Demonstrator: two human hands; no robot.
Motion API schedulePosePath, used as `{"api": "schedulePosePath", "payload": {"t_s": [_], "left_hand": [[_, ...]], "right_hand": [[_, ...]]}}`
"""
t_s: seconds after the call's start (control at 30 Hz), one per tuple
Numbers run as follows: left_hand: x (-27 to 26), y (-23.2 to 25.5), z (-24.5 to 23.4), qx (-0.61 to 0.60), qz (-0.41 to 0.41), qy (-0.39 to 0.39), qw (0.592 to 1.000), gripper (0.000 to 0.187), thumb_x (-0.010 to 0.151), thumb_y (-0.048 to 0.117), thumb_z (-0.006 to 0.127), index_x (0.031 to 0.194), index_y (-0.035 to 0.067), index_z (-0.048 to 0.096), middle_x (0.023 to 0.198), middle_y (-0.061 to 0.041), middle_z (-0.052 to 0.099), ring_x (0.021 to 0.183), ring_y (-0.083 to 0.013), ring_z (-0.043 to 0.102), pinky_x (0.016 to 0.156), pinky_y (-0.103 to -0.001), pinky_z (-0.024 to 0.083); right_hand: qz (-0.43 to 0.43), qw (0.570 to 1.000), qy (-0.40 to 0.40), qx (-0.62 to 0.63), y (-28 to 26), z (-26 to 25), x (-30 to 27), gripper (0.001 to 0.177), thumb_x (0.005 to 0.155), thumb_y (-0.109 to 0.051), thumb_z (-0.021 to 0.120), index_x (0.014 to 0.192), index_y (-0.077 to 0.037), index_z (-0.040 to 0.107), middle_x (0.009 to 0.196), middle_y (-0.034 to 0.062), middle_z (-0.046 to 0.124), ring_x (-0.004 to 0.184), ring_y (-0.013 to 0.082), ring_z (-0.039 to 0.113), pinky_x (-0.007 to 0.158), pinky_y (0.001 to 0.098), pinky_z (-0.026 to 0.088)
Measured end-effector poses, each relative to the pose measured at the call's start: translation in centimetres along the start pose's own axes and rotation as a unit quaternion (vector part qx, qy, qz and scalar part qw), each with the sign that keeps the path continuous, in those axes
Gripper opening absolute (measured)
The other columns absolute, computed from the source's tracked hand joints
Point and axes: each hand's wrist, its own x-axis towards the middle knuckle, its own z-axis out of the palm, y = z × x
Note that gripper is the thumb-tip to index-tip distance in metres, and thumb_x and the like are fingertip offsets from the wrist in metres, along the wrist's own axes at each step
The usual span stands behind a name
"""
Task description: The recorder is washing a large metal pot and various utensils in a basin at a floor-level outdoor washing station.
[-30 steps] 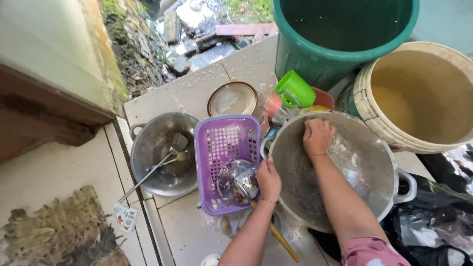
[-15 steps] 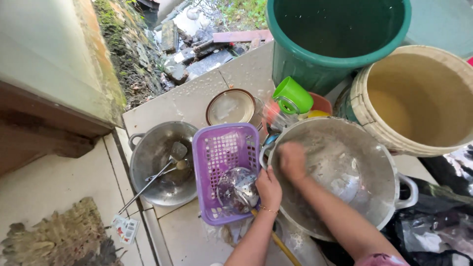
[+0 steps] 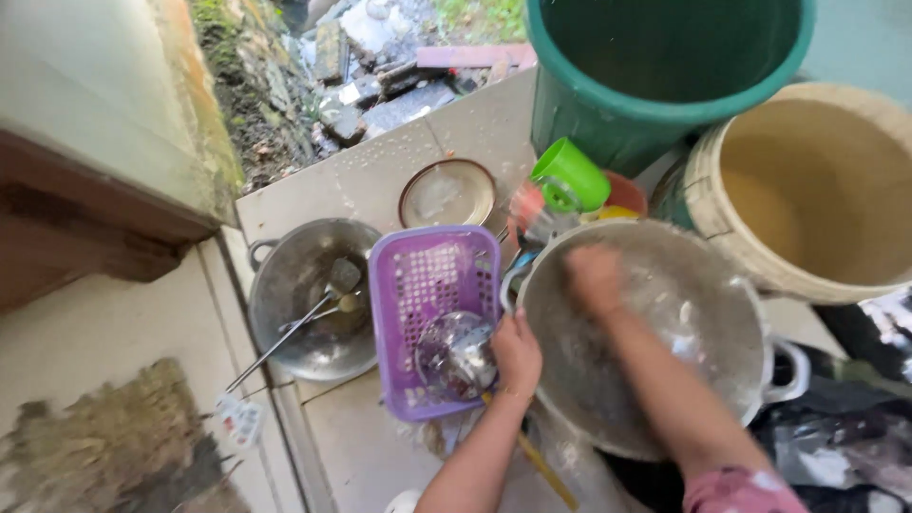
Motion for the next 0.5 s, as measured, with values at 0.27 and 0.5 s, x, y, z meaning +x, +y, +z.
{"api": "schedulePosePath", "payload": {"t_s": [0.27, 0.5], "left_hand": [[-0.4, -0.7, -0.3, -0.013, 0.021, -0.012, 1.0, 0.036, 0.106, 0.026, 0.051, 0.093, -0.004, 0.065, 0.087, -0.031, 0.067, 0.087, -0.0522, 0.063, 0.073, -0.055, 0.048], [0.4, -0.5, -1.6, -0.21, 0.059, -0.003, 0.976, 0.035, 0.098, 0.024, 0.058, 0.122, 0.0, 0.065, 0.106, -0.024, 0.071, 0.097, -0.0388, 0.066, 0.085, -0.043, 0.051]], "right_hand": [[0.107, 0.923, 0.32, 0.184, -0.9, -0.2, -9.7, 0.008, 0.076, -0.008, 0.061, 0.084, -0.01, 0.059, 0.086, 0.0149, 0.061, 0.085, 0.0395, 0.06, 0.072, 0.0529, 0.043], [0.11, 0.784, 0.133, 0.596, 2.4, 5.8, -10.4, 0.009, 0.093, -0.02, 0.073, 0.096, -0.011, 0.073, 0.084, 0.0029, 0.07, 0.074, 0.0144, 0.062, 0.067, 0.033, 0.05]]}}
